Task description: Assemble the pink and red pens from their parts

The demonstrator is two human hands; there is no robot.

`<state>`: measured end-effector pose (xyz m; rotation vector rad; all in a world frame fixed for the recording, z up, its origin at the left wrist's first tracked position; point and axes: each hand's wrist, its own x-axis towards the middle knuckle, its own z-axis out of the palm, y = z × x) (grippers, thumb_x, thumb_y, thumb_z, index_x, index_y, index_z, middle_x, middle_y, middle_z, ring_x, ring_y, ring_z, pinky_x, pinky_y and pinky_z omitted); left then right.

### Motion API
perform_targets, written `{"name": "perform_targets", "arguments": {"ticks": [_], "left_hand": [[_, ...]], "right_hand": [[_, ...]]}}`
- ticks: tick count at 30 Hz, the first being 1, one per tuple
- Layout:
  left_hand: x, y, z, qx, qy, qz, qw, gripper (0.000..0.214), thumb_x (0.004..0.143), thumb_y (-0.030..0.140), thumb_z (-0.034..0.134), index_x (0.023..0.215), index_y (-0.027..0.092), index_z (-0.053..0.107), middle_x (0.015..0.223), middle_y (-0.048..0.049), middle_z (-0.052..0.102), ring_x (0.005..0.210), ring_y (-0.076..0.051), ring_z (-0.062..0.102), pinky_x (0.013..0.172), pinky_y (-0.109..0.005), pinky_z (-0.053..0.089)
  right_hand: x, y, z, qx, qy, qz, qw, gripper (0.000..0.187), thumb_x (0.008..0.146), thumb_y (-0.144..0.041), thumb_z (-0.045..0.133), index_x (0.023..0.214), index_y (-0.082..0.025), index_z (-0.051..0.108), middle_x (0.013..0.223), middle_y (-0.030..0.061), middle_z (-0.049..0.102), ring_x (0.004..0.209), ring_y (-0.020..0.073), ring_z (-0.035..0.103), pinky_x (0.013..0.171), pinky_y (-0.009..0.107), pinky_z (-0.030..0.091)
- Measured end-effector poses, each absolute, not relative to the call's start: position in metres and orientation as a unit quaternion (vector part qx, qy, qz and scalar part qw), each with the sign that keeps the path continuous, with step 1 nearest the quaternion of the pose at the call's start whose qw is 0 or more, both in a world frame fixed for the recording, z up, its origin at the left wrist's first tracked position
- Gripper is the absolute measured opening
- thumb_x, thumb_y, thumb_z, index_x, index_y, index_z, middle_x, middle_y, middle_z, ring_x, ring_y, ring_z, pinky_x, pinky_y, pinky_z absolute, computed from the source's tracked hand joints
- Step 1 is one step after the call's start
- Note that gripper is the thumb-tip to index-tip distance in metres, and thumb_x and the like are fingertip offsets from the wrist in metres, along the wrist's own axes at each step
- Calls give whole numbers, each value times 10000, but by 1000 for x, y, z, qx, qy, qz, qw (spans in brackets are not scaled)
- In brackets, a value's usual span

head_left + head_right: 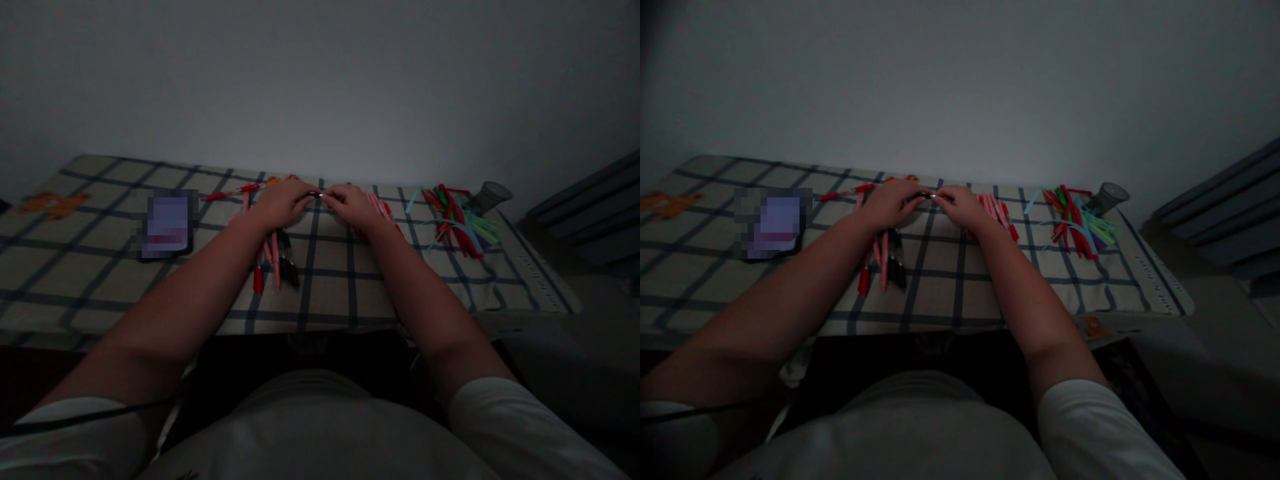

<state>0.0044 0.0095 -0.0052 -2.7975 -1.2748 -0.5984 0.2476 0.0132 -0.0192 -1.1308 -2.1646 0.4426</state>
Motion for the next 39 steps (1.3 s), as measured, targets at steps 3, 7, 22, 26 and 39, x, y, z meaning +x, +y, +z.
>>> {"name": "perform_targets", "arguments": {"ticks": [3, 7, 22, 26, 39], "left_hand": [[4, 10, -6, -897, -399, -191, 11, 501, 1136, 324, 478, 1554, 264, 748, 1485, -108, 810, 1420, -301, 717, 1211, -434, 517], [4, 11, -7, -900, -395, -182, 17, 500, 1136, 311, 481, 1559, 269, 745, 1472, -105, 820, 1396, -299, 731, 1200, -438, 530], [7, 8, -4, -885, -427, -186, -3, 500, 1142, 317, 463, 1540, 231, 754, 1481, -130, 813, 1408, -322, 729, 1203, -454, 540], [6, 9, -5, -888, -423, -182, -1, 484, 1137, 306, 493, 1531, 241, 765, 1481, -126, 817, 1401, -323, 738, 1221, -473, 534], [6, 13, -9, -891, -412, -191, 18, 447, 1119, 297, 534, 1475, 308, 804, 1409, -72, 854, 1360, -289, 762, 1231, -462, 541]], "right_hand": [[248, 15, -20, -433, -830, 163, 312, 405, 1093, -494, 604, 910, -193, 803, 936, 85, 791, 899, 242, 635, 857, 359, 484], [249, 18, -22, -424, -835, 169, 308, 485, 1113, -571, 548, 894, -204, 778, 914, 76, 775, 883, 241, 639, 855, 358, 484], [249, 15, -22, -422, -819, 161, 353, 313, 1053, -482, 637, 1066, -205, 782, 972, 77, 783, 908, 248, 639, 837, 361, 493], [249, 15, -22, -419, -823, 163, 347, 278, 1046, -456, 614, 1023, -216, 752, 990, 82, 793, 922, 254, 632, 858, 364, 501], [247, 18, -20, -427, -838, 141, 309, 362, 1099, -506, 558, 894, -238, 689, 961, 95, 767, 954, 269, 629, 948, 392, 519]]}}
